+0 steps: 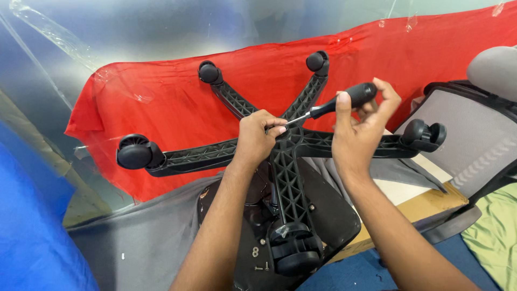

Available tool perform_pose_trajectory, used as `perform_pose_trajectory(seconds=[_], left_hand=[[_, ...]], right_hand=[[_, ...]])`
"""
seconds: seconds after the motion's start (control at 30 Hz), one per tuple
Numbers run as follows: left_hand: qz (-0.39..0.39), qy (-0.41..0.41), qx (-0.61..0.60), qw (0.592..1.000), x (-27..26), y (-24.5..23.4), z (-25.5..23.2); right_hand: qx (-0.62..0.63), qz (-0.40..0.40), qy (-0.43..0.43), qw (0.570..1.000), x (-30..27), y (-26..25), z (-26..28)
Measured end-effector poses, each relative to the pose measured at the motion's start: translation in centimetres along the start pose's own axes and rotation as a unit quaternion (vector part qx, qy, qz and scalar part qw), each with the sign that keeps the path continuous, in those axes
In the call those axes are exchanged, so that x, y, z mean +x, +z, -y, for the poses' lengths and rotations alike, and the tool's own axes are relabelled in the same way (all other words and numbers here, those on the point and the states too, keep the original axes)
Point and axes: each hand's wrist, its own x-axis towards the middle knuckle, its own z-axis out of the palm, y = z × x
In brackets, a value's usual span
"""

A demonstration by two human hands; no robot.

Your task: The person assembles an office chair base by attaching the gas lift cylinder to the five-star base using a screwdriver and screws. They tighten multiple screws to secure the connection between the base and the cylinder.

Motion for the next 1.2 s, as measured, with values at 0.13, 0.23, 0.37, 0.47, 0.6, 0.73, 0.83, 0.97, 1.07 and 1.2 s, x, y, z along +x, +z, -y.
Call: perform_pose_trajectory(seconds=[0.13,0.23,0.37,0.47,0.6,0.73,0.83,0.97,1.07,1.2], left_hand=[[0.023,-0.004,-0.014,1.0,0.1,-0.5,-0.3],[0.03,-0.002,0.0,1.0,0.0,-0.7,-0.4],[0.008,0.04,0.025,0.999,-0.6,-0.6,-0.6],[0.009,0.038,0.031,0.999,-0.6,-0.4,-0.5],[0.01,0.041,0.037,0.998,-0.6,-0.1,0.0],[0.021,0.044,0.021,0.999,-0.4,-0.3,0.4],[0.074,-0.128,-0.111,0.983,0.0,-0.9,0.5],[0.07,-0.171,-0.121,0.975,0.2,-1.4,0.4],[0.045,-0.147,-0.135,0.979,0.1,-0.7,0.5],[0.03,-0.128,-0.101,0.986,-0.1,-0.5,0.7]], right_hand=[[0.019,0.011,0.013,1.0,-3.0,-1.0,1.0],[0.045,0.033,0.01,0.998,-5.2,-1.2,1.7],[0.046,0.048,0.025,0.998,-7.0,-2.0,2.5],[-0.003,0.041,0.085,0.996,-8.9,-2.8,3.0],[-0.148,0.063,0.06,0.985,-11.5,-3.8,3.6],[-0.149,0.064,0.144,0.976,-12.1,-4.3,4.0],[-0.193,0.061,0.221,0.954,-11.9,-4.5,4.6],[-0.222,0.065,0.247,0.941,-11.5,-4.7,5.6],[-0.239,0.066,0.253,0.935,-11.3,-4.7,5.9],[-0.227,0.073,0.138,0.961,-11.4,-4.8,5.9]])
